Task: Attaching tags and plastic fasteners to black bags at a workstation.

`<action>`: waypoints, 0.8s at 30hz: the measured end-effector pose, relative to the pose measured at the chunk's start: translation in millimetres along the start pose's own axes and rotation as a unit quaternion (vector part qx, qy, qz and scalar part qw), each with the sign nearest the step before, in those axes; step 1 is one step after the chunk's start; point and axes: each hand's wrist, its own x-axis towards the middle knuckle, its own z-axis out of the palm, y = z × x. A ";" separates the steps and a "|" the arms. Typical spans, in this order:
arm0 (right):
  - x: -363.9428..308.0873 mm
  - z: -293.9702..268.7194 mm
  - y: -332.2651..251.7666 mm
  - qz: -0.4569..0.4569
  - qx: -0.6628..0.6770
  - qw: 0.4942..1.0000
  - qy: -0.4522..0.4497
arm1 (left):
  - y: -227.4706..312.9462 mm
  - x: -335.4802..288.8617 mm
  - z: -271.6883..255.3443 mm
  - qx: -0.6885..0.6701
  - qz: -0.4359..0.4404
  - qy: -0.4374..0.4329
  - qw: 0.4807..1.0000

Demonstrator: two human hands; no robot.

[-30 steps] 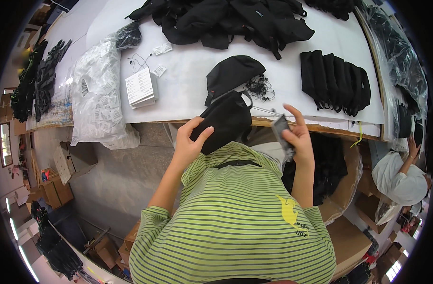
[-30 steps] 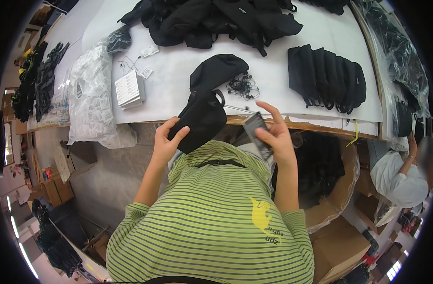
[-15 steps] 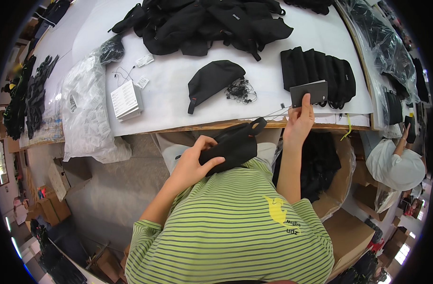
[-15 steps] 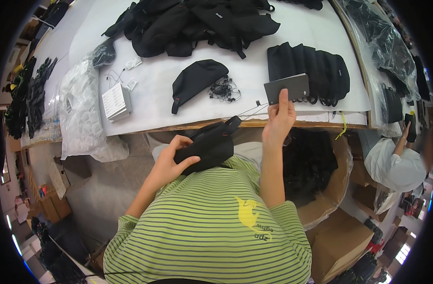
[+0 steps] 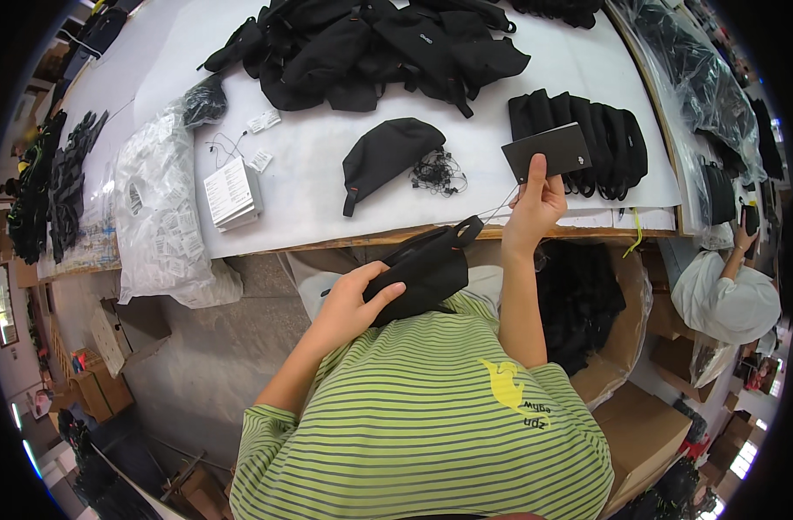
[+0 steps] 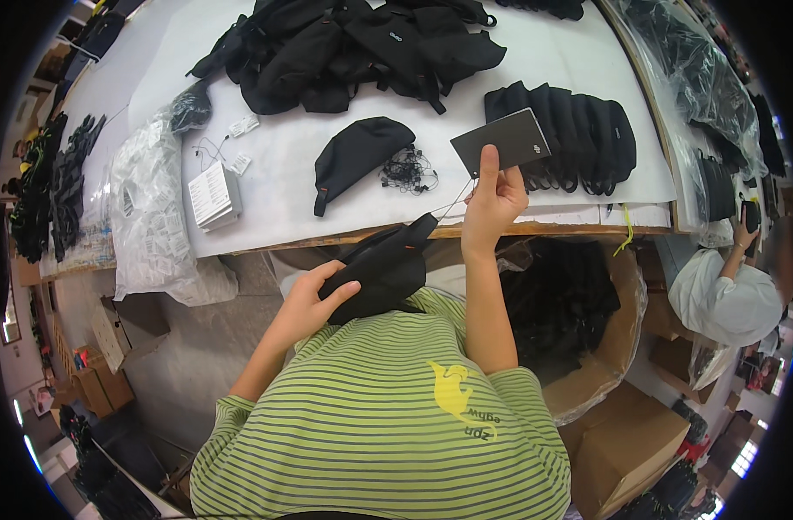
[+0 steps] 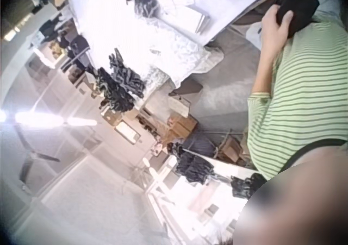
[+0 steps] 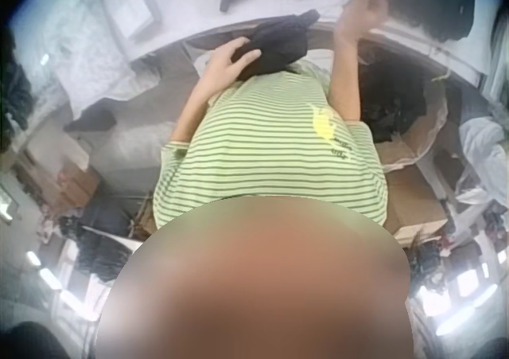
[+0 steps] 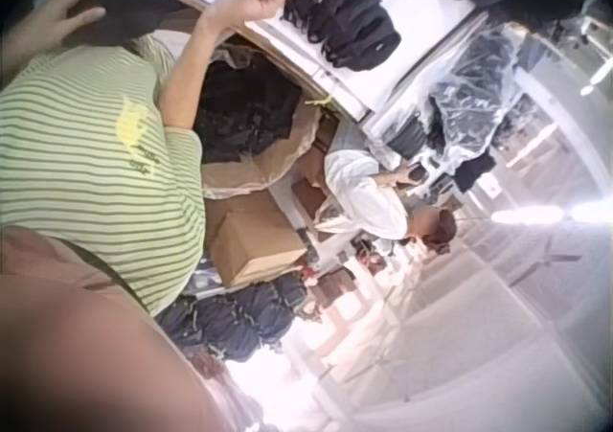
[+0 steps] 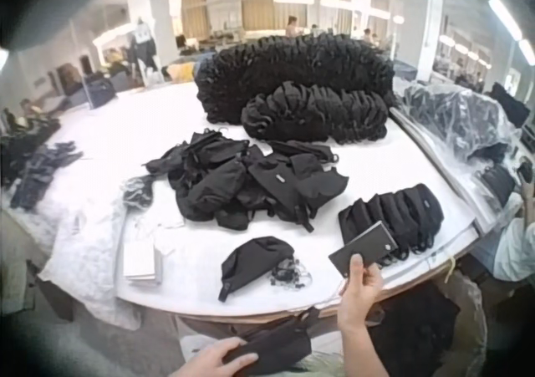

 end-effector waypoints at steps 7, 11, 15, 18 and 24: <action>-3.8 -19.5 -14.6 0.015 0.045 0.997 -0.062 | -5.4 -1.1 -1.8 -0.023 -0.038 0.010 0.999; -7.0 -29.8 -31.8 -0.020 0.089 0.992 -0.087 | 4.5 -4.9 1.9 0.026 0.059 0.024 0.998; -9.7 -40.2 -39.0 -0.024 0.069 0.995 -0.069 | 10.4 -6.8 3.4 0.053 0.085 0.029 0.995; -11.9 -44.3 -42.5 -0.050 0.060 0.992 -0.101 | 6.5 -6.8 8.1 0.068 0.096 0.037 0.992; -15.4 -48.0 -44.3 -0.051 0.040 0.993 -0.095 | 7.6 -4.6 6.6 0.115 0.141 0.018 0.983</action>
